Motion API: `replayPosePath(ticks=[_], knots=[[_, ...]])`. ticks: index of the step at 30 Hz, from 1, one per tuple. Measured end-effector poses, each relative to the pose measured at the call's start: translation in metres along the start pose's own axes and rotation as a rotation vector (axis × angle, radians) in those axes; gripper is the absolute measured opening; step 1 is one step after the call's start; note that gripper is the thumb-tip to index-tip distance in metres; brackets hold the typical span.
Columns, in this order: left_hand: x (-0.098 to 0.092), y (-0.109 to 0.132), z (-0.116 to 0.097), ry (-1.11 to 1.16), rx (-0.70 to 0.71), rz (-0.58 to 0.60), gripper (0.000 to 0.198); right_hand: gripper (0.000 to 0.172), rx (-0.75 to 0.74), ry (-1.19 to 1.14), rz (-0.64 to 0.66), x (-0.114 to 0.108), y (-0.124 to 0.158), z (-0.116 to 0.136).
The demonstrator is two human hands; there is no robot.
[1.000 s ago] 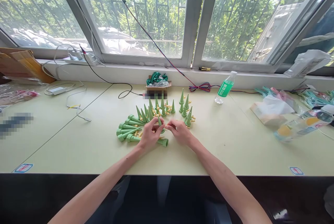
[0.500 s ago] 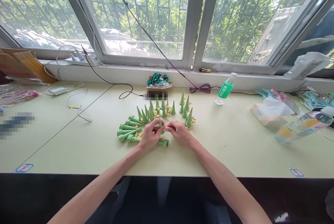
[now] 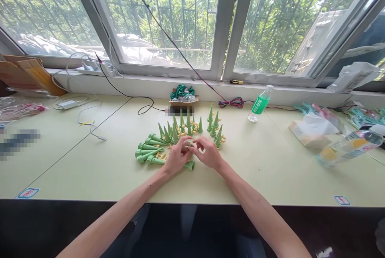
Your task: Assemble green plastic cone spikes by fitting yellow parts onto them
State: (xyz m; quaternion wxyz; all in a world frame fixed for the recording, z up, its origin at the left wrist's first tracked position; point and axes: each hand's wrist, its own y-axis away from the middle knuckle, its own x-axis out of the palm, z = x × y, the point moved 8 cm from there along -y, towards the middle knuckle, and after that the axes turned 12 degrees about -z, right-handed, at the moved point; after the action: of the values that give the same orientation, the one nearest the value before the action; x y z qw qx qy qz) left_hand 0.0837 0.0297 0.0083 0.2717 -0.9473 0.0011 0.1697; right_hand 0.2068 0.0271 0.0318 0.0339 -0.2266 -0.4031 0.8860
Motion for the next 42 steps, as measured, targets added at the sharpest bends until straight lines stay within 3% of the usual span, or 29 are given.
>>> replayPosePath(ticks=[5, 10, 15, 21, 24, 32, 42], knots=[[0.005, 0.003, -0.002, -0.053, 0.035, 0.037, 0.046, 0.009, -0.050, -0.014, 0.037, 0.007, 0.004, 0.002], [0.006, 0.003, -0.002, -0.072, 0.030, 0.050, 0.043, 0.010, -0.098, -0.022, 0.000, 0.005, 0.005, 0.006], [-0.002, 0.001, -0.011, -0.034, 0.103, -0.043, 0.034, 0.015, -0.099, 0.041, -0.136, -0.010, 0.000, 0.008], [-0.008, 0.003, -0.018, -0.040, 0.197, -0.126, 0.016, 0.012, 0.000, 0.155, -0.286, -0.025, -0.003, -0.007], [-0.001, 0.006, -0.021, -0.116, 0.262, -0.059, 0.004, 0.013, 0.025, 0.183, -0.249, -0.020, -0.003, -0.014], [0.007, 0.012, -0.031, -0.189, 0.335, 0.063, 0.013, 0.017, 0.049, 0.188, -0.140, -0.009, -0.003, -0.024], [0.013, 0.011, -0.026, -0.305, 0.313, 0.122, 0.025, 0.019, 0.016, 0.209, -0.322, -0.026, -0.005, -0.015]])
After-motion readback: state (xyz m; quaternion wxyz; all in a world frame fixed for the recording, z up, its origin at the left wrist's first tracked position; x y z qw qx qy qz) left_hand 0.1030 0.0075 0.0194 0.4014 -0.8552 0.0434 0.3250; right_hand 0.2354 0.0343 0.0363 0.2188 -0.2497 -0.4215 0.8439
